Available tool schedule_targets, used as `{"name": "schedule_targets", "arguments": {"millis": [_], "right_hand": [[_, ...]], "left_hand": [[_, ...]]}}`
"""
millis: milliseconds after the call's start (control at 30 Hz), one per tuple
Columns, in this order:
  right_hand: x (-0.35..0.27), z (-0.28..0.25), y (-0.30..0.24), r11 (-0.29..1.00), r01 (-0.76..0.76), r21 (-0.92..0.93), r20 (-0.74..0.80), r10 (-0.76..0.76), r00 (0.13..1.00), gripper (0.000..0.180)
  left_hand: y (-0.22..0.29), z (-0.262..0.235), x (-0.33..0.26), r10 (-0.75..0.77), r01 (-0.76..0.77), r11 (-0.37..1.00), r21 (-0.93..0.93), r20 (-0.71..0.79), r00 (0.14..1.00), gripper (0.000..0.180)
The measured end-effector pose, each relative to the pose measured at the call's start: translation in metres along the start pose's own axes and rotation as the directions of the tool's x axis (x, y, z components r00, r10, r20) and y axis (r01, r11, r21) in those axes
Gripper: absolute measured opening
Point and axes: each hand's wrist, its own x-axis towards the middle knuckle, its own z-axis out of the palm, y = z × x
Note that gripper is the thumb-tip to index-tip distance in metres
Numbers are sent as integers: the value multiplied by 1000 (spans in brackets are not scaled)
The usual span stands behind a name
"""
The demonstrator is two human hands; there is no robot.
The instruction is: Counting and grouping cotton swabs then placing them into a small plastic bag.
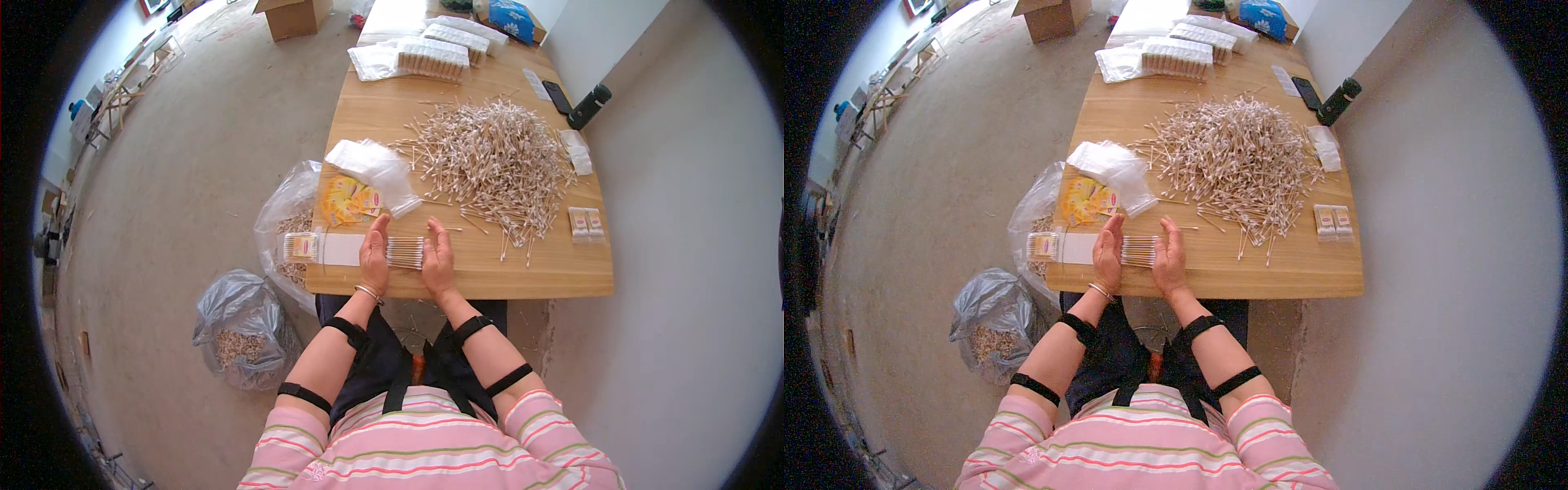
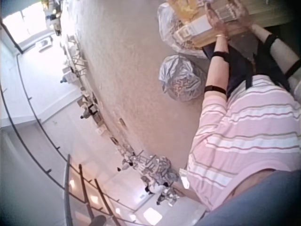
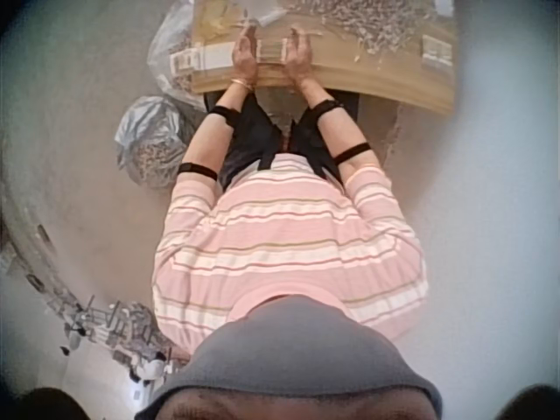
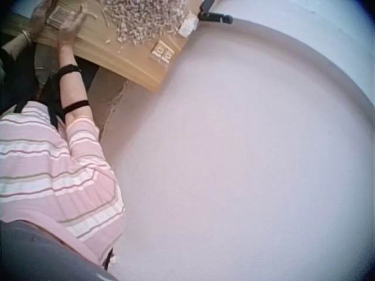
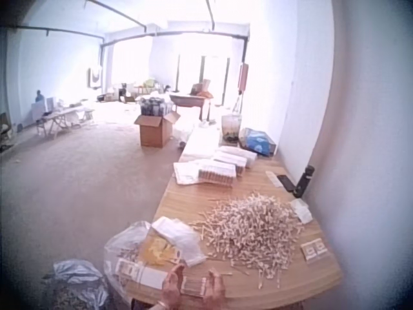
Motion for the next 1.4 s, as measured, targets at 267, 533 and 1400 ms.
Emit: {"name": "schedule_targets", "arguments": {"millis": [267,533,1400], "right_hand": [[-5,2,1,965,163,-207,178,-127,976,51],[-21,-10,-30,428,528,-734,622,112,775,81],[-16,-6,-2,823,318,-471,247,-223,943,56]], "left_hand": [[-2,-3,2,7,-11,998,58,63,998,57],[3,-5,2,-23,25,1000,-18,81,996,58],[3,-6,-1,-27,27,1000,16,31,999,59]]}}
